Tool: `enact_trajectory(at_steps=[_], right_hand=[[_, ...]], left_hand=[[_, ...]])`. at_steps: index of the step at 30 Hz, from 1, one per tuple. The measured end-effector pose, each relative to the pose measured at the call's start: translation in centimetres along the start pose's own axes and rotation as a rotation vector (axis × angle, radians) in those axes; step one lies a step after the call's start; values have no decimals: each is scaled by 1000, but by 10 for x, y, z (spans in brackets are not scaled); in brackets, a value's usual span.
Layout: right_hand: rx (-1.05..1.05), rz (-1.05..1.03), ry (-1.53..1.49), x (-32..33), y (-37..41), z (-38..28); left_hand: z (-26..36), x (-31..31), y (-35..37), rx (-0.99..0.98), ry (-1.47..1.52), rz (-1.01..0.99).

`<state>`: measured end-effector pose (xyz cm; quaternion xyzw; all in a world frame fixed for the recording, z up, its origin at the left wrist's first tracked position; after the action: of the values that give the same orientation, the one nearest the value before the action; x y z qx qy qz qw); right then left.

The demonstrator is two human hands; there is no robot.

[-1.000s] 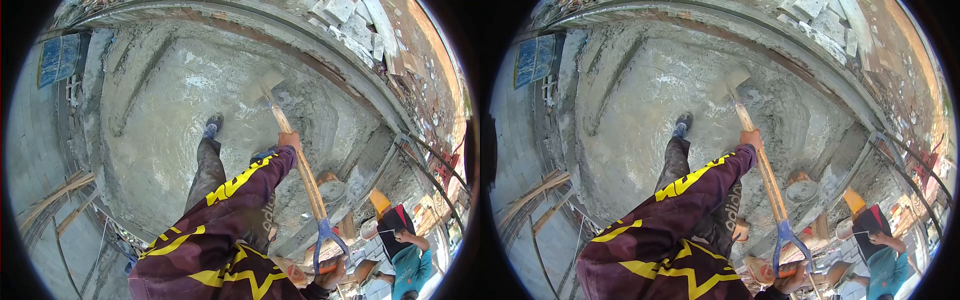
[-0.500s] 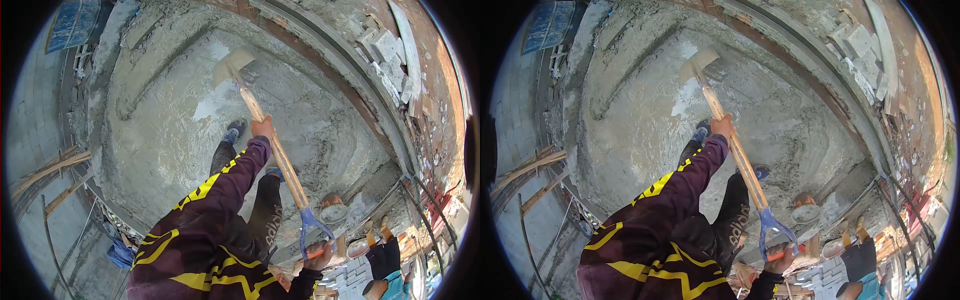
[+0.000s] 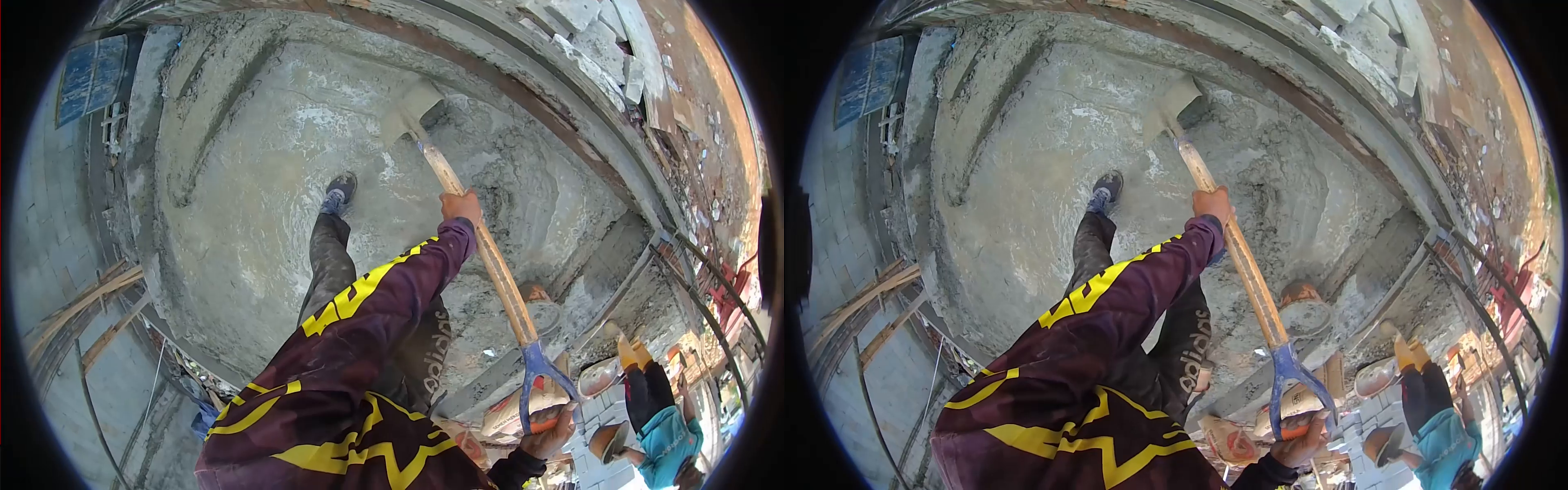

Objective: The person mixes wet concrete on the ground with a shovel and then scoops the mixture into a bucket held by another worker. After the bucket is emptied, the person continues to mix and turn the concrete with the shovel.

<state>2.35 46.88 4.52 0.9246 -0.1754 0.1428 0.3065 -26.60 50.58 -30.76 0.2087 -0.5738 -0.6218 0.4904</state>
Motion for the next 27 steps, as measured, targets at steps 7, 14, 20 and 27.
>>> enact_trajectory(at_steps=[7, 14, 20, 27], right_hand=[[-163, 99, -105, 90, 51, 22], [-254, 475, -215, 142, 151, 53], [-174, 634, 146, 183, 209, 56], [-260, -39, -280, 2, 133, 160]], left_hand=[[-87, -28, 61, -36, -372, -78], [-163, -15, 147, -10, -691, -286], [-187, 62, 150, 108, -562, -373], [9, 190, -25, -84, 57, 24]])
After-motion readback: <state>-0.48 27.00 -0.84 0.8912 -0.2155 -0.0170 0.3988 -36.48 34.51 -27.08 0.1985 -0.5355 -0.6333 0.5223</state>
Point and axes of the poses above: each hand's wrist, its own y-axis away from the middle knuckle, its own x-axis out of the back of the hand, z = x × y, the point moved 4 cm from there along -y, towards the middle knuckle, and after that the axes turned 5 degrees about x, right-handed, at the moved point
